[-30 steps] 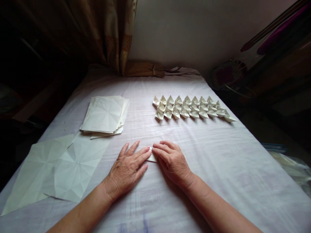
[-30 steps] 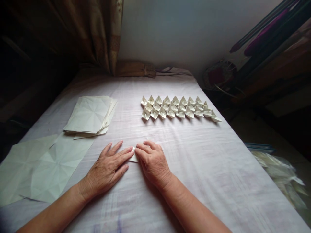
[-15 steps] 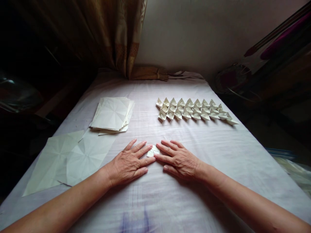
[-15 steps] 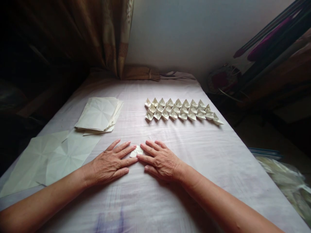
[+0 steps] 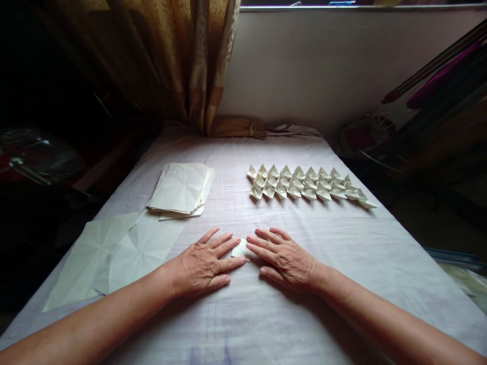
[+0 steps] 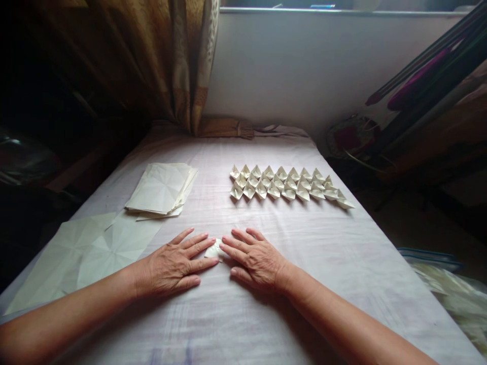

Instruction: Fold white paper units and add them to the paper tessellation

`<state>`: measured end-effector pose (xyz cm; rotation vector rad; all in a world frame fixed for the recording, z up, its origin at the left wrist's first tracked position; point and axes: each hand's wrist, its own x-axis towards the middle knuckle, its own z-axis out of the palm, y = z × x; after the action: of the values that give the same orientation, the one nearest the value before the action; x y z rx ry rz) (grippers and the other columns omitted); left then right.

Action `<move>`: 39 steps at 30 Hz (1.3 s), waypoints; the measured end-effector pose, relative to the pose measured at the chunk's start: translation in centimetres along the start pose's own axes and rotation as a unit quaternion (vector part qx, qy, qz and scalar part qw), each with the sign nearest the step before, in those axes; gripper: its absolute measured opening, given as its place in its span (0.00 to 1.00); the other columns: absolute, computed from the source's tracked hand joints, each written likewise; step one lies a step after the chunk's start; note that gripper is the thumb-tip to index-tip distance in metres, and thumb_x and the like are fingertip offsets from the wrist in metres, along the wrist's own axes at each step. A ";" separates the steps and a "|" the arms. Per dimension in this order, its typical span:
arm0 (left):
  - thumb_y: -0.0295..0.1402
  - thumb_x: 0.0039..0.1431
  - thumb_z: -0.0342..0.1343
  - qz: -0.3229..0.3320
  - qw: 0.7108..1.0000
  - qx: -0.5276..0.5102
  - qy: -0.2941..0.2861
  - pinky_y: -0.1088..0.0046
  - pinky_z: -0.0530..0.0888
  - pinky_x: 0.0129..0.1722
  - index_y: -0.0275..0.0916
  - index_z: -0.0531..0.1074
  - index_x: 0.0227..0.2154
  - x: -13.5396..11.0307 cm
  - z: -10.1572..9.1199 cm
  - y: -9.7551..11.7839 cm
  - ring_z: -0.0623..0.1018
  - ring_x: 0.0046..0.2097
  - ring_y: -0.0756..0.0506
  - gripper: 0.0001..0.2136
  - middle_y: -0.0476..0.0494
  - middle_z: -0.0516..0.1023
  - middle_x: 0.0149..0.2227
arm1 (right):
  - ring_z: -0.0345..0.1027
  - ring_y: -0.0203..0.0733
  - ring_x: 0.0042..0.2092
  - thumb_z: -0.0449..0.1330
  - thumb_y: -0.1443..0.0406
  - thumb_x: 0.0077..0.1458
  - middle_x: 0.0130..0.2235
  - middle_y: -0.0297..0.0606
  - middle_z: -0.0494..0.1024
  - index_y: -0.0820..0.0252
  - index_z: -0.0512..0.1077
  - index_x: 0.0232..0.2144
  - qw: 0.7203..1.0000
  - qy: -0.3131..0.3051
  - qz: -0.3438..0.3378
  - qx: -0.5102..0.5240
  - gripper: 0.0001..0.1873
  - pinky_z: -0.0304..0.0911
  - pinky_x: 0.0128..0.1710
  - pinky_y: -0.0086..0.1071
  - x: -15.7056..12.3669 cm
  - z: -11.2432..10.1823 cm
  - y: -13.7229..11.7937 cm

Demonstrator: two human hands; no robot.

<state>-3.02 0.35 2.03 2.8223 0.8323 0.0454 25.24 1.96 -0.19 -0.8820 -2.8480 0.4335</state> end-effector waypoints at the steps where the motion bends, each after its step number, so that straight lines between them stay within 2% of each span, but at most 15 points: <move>1: 0.45 0.66 0.47 0.002 1.000 0.000 0.003 0.54 0.45 0.66 0.51 0.62 0.61 0.1 -0.1 0.1 0.60 0.66 0.37 0.22 0.41 0.60 0.66 | 0.50 0.50 0.67 0.52 0.55 0.63 0.65 0.39 0.62 0.52 0.59 0.64 1.000 0.007 0.008 -0.002 0.28 0.45 0.64 0.50 0.1 0.1 -0.2; 5: 0.45 0.65 0.49 -0.013 1.000 0.000 0.011 0.56 0.44 0.67 0.46 0.63 0.61 0.1 -0.1 0.4 0.60 0.66 0.39 0.23 0.41 0.63 0.65 | 0.54 0.50 0.65 0.52 0.58 0.64 0.63 0.42 0.64 0.53 0.62 0.62 0.997 0.047 0.055 -0.021 0.25 0.48 0.63 0.50 0.3 0.9 -1.6; 9: 0.46 0.66 0.46 -0.013 1.000 0.007 0.011 0.58 0.43 0.67 0.42 0.59 0.63 0.0 0.1 0.3 0.59 0.67 0.39 0.26 0.39 0.62 0.65 | 0.54 0.54 0.65 0.53 0.58 0.63 0.64 0.44 0.63 0.53 0.65 0.60 0.993 0.064 0.081 -0.047 0.24 0.51 0.61 0.51 0.0 1.4 -2.6; 14: 0.47 0.66 0.46 0.005 1.000 0.019 0.012 0.57 0.44 0.67 0.41 0.63 0.60 0.2 -0.3 0.2 0.61 0.66 0.39 0.24 0.39 0.64 0.64 | 0.51 0.52 0.66 0.54 0.59 0.63 0.63 0.40 0.66 0.52 0.67 0.58 0.997 0.056 0.019 -0.054 0.22 0.47 0.63 0.51 -0.6 0.8 -2.2; 17: 0.47 0.65 0.48 0.007 1.000 0.017 0.018 0.58 0.46 0.67 0.42 0.64 0.60 0.3 -0.4 0.1 0.62 0.65 0.39 0.25 0.39 0.65 0.63 | 0.55 0.50 0.64 0.55 0.61 0.62 0.60 0.39 0.70 0.52 0.67 0.58 0.997 0.051 -0.018 -0.053 0.22 0.47 0.64 0.49 -0.5 0.5 -1.9; 20: 0.47 0.65 0.47 0.013 1.000 0.011 0.012 0.58 0.45 0.67 0.43 0.61 0.63 -0.1 -0.1 0.0 0.60 0.66 0.39 0.26 0.39 0.63 0.65 | 0.58 0.50 0.63 0.55 0.61 0.62 0.59 0.39 0.70 0.50 0.67 0.58 0.997 0.055 -0.015 -0.056 0.21 0.48 0.63 0.50 -0.3 0.5 -2.2; 26: 0.46 0.67 0.45 -0.008 1.000 0.005 0.003 0.57 0.41 0.67 0.47 0.53 0.66 -1.5 0.5 -0.1 0.57 0.67 0.40 0.27 0.43 0.60 0.66 | 0.57 0.53 0.62 0.54 0.58 0.63 0.61 0.40 0.67 0.51 0.68 0.57 0.998 0.039 0.005 -0.048 0.21 0.46 0.63 0.51 -0.3 0.6 -2.9; 34: 0.51 0.64 0.47 -0.003 1.000 0.000 0.009 0.55 0.41 0.67 0.43 0.66 0.58 -0.5 -0.3 0.0 0.58 0.67 0.38 0.25 0.39 0.63 0.64 | 0.55 0.53 0.63 0.53 0.57 0.64 0.62 0.38 0.66 0.50 0.66 0.58 0.997 0.044 0.014 -0.054 0.22 0.46 0.62 0.50 -0.4 0.9 -3.1; 39: 0.51 0.62 0.50 -0.050 0.998 -0.047 0.002 0.52 0.44 0.67 0.44 0.68 0.55 0.0 -0.3 0.4 0.59 0.67 0.36 0.24 0.40 0.63 0.65 | 0.57 0.53 0.61 0.53 0.58 0.63 0.62 0.39 0.67 0.51 0.66 0.57 0.996 0.058 0.019 -0.062 0.21 0.47 0.61 0.49 -0.4 0.9 -3.6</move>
<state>-2.85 0.02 2.38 2.6907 0.9467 0.0736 23.46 -1.30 0.07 -0.9496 -2.7801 0.2050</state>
